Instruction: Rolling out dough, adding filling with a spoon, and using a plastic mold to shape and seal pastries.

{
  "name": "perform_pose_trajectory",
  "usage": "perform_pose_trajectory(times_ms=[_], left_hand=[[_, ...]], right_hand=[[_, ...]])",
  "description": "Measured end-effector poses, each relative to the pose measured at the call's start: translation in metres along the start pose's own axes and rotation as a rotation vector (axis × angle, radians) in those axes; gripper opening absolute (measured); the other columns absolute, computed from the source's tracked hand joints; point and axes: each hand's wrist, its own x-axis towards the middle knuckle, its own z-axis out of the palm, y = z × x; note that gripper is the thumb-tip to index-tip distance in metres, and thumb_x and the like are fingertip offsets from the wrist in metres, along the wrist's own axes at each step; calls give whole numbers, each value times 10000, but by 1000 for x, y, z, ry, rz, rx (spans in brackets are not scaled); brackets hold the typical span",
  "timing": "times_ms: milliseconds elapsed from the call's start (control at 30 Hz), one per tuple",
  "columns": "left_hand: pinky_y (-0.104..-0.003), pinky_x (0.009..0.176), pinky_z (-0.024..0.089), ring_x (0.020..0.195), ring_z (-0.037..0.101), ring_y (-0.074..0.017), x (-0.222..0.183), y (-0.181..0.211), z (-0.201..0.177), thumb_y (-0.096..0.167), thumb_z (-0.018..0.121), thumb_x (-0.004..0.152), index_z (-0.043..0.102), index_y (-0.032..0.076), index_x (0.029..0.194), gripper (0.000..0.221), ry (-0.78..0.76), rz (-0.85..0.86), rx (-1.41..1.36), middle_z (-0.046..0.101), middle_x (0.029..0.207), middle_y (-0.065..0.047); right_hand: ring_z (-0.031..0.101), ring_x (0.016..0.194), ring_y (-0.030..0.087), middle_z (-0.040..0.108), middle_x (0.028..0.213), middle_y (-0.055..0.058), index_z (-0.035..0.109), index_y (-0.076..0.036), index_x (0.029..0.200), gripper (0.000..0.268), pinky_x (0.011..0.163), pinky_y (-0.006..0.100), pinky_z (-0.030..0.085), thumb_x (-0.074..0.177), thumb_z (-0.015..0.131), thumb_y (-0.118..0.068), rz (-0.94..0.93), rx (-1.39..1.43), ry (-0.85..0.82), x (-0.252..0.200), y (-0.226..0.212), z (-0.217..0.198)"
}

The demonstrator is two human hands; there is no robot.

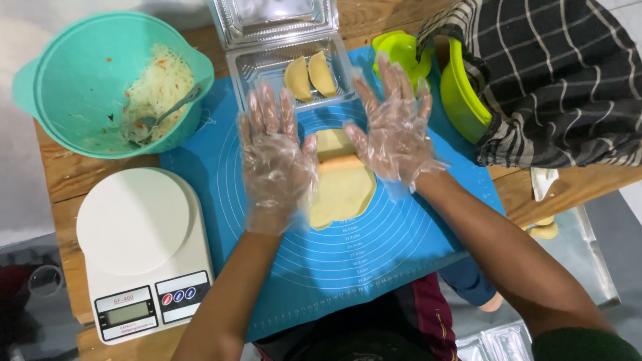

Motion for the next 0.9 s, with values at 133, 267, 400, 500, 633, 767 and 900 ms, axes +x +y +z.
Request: perform_pose_trajectory(times_ms=[133, 267, 400, 500, 633, 767, 900], left_hand=[[-503, 1301, 23, 1593, 45, -372, 16, -4, -3, 465, 351, 1149, 115, 64, 1672, 700, -66, -8, 1, 73, 1718, -212], [-487, 1299, 14, 1597, 57, -347, 24, -6, -3, 470, 196, 1139, 128, 56, 1675, 681, -42, -4, 13, 78, 1719, -193], [-462, 1326, -27, 1609, -13, -319, 16, -7, 7, 494, 171, 1134, 98, 99, 1687, 684, -67, -27, -2, 18, 1734, -147], [-469, 1342, 34, 1617, 62, -323, 17, -8, 9, 499, 201, 1131, 157, 98, 1678, 679, 29, -7, -6, 89, 1728, -164], [-461, 1313, -29, 1606, -4, -323, 21, -5, -6, 483, 195, 1136, 105, 87, 1684, 683, -76, -35, -58, 29, 1732, -167], [-496, 1299, -5, 1593, 6, -358, 15, -1, -10, 449, 342, 1150, 82, 56, 1673, 704, -131, -41, -17, 34, 1721, -210], [-503, 1306, 27, 1591, 43, -360, 10, 0, -7, 457, 435, 1151, 141, 72, 1679, 716, -69, -29, -9, 64, 1714, -197]], right_hand=[[78, 1573, 354, -7, 1699, 99, 413, -174, 1658, 867, 1175, 708, 73, 1037, 154, -721, 0, 11, -4, 14, 10, 7], [68, 1574, 411, -75, 1686, 94, 390, -135, 1656, 758, 1119, 833, 120, 1092, 327, -637, -5, 88, -25, 25, 12, 6], [24, 1566, 401, -104, 1678, 93, 371, -119, 1664, 932, 1162, 774, 57, 1009, 121, -733, 16, 121, -105, 17, 7, -2], [58, 1598, 288, -6, 1716, 86, 490, -204, 1663, 876, 1212, 603, -41, 1066, 140, -741, -41, -18, 77, 13, 18, 22], [48, 1622, 358, -91, 1717, 99, 214, -245, 1693, 749, 1224, 752, 105, 1101, 221, -704, -51, 15, 50, 22, 17, 16], [-4, 1585, 342, -104, 1683, 98, 301, -190, 1690, 983, 1221, 711, 0, 965, -30, -765, 17, 57, -68, 17, 5, 0], [52, 1574, 345, 1, 1692, 138, 384, -217, 1656, 959, 1198, 692, 11, 964, 14, -767, -1, 15, -64, 6, 4, 5]])
